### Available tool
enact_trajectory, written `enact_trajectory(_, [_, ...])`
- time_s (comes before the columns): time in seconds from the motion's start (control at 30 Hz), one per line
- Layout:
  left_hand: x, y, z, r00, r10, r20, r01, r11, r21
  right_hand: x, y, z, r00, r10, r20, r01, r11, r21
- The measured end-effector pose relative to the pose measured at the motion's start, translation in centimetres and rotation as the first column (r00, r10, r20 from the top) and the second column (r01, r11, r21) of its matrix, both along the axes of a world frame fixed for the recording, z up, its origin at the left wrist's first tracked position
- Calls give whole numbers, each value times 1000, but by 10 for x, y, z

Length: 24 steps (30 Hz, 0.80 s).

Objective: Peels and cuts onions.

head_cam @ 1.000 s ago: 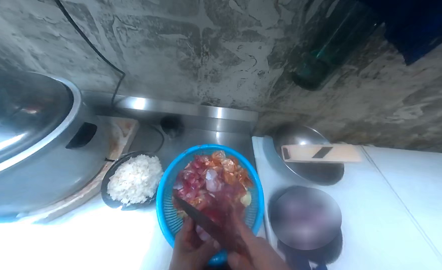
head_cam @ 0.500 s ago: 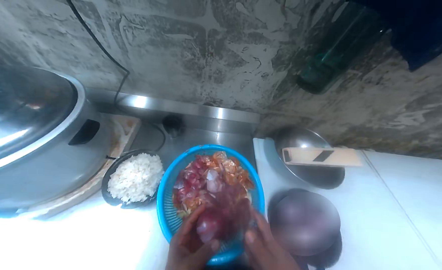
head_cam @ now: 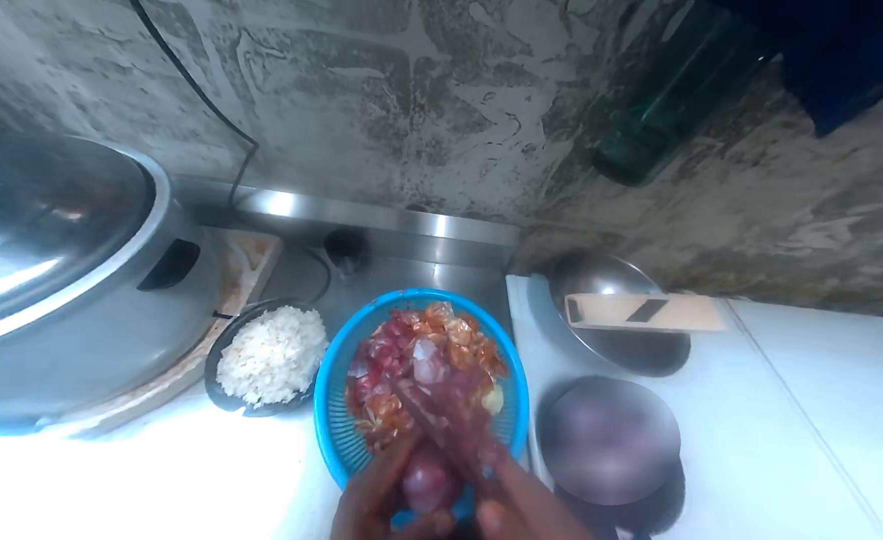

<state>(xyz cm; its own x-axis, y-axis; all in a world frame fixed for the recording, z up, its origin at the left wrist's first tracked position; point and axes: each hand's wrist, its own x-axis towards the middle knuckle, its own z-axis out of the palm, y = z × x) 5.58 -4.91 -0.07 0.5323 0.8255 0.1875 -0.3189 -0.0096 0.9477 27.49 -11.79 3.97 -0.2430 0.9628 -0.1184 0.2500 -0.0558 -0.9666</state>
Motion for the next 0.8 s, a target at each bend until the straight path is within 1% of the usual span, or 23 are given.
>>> enact_trajectory(0.13, [-1, 1, 2, 999, 2, -35, 1, 998, 61, -4, 3, 3, 1000, -23, 5, 23, 1000, -20])
enact_trajectory(0.3, [-3, 0, 1, 997, 37, -74, -26, 990, 137, -10, 9, 4, 998, -51, -44, 51, 999, 13])
enact_trajectory(0.5, [-2, 2, 2, 994, 84, -70, -69, 978, 197, -12, 13, 2, 995, -63, -75, 69, 995, 74])
enact_trajectory(0.6, [-3, 2, 1, 996, 84, -31, -78, 984, 159, -12, 13, 1, 994, -41, -100, 48, 996, 70])
enact_trajectory(0.7, [-1, -4, -3, 994, 77, 79, -77, 997, -4, -10, 10, -2, 996, -36, -84, 46, 991, 123])
enact_trajectory(0.73, [0, -4, -4, 993, 64, 95, -62, 998, -25, -9, 9, -4, 996, -43, -84, 55, 989, 137])
enact_trajectory(0.8, [0, -3, -6, 996, 31, 87, -32, 999, 12, -10, 8, -9, 992, -69, -102, 84, 986, 147])
